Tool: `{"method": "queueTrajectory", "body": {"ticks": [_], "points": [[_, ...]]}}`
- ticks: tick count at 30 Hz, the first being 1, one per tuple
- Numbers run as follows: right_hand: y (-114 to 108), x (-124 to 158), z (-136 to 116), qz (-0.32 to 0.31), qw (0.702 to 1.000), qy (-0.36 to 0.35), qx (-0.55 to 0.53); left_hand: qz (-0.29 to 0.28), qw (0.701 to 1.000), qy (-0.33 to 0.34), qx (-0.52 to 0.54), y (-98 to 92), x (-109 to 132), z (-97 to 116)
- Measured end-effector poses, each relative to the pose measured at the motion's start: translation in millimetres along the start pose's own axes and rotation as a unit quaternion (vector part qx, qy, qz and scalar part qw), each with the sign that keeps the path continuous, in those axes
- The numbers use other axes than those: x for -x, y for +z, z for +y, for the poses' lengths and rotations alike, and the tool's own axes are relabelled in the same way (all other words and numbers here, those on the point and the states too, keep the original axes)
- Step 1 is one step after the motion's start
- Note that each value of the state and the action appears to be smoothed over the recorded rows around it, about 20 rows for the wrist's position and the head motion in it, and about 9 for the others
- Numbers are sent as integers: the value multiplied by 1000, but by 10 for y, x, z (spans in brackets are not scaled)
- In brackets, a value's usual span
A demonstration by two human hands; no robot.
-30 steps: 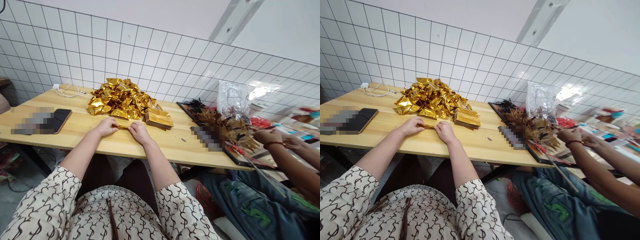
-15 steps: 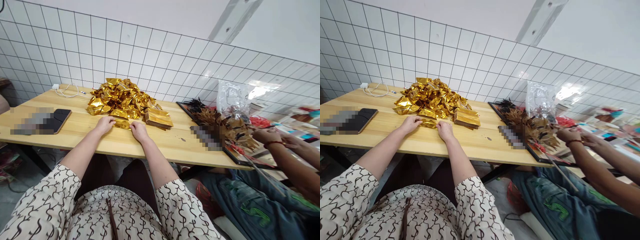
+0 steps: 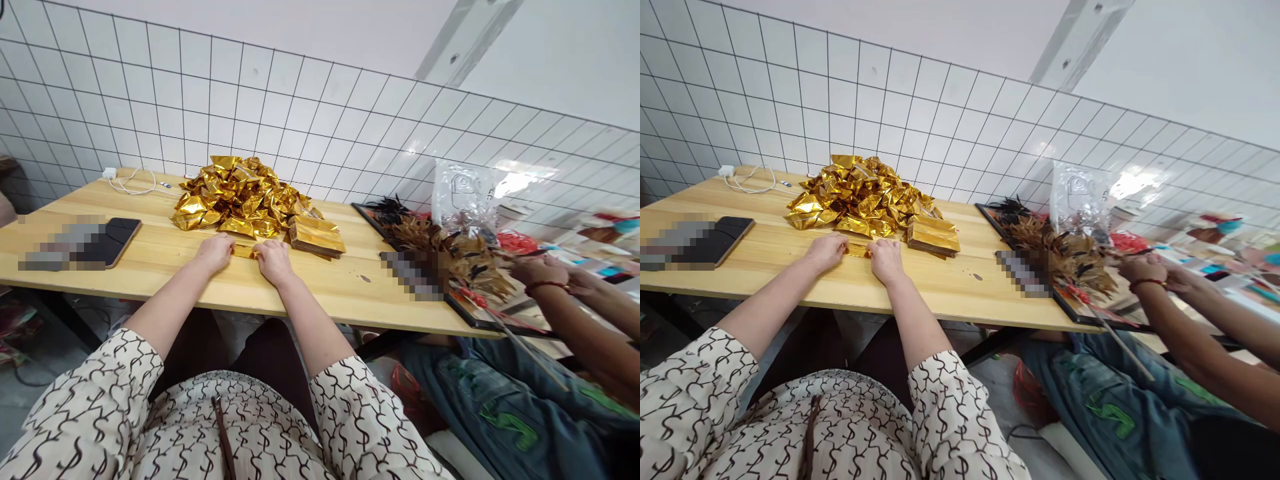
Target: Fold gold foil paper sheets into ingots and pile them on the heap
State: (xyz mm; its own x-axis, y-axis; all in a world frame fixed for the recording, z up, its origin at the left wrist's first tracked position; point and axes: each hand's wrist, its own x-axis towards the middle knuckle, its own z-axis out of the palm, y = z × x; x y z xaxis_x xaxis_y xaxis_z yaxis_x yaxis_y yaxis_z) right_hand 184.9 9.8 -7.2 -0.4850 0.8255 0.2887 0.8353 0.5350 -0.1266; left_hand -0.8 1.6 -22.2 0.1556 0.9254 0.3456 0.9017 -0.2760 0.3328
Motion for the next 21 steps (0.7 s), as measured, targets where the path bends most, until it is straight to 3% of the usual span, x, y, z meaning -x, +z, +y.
{"method": "queueTrajectory", "body": {"ticks": [8, 21], "points": [[9, 47, -61, -24, 992, -125, -15, -61, 996, -71, -11, -120, 23, 187], [-19, 34, 49, -39, 996, -60, -54, -77, 986, -138, 45, -135, -27, 141]]}}
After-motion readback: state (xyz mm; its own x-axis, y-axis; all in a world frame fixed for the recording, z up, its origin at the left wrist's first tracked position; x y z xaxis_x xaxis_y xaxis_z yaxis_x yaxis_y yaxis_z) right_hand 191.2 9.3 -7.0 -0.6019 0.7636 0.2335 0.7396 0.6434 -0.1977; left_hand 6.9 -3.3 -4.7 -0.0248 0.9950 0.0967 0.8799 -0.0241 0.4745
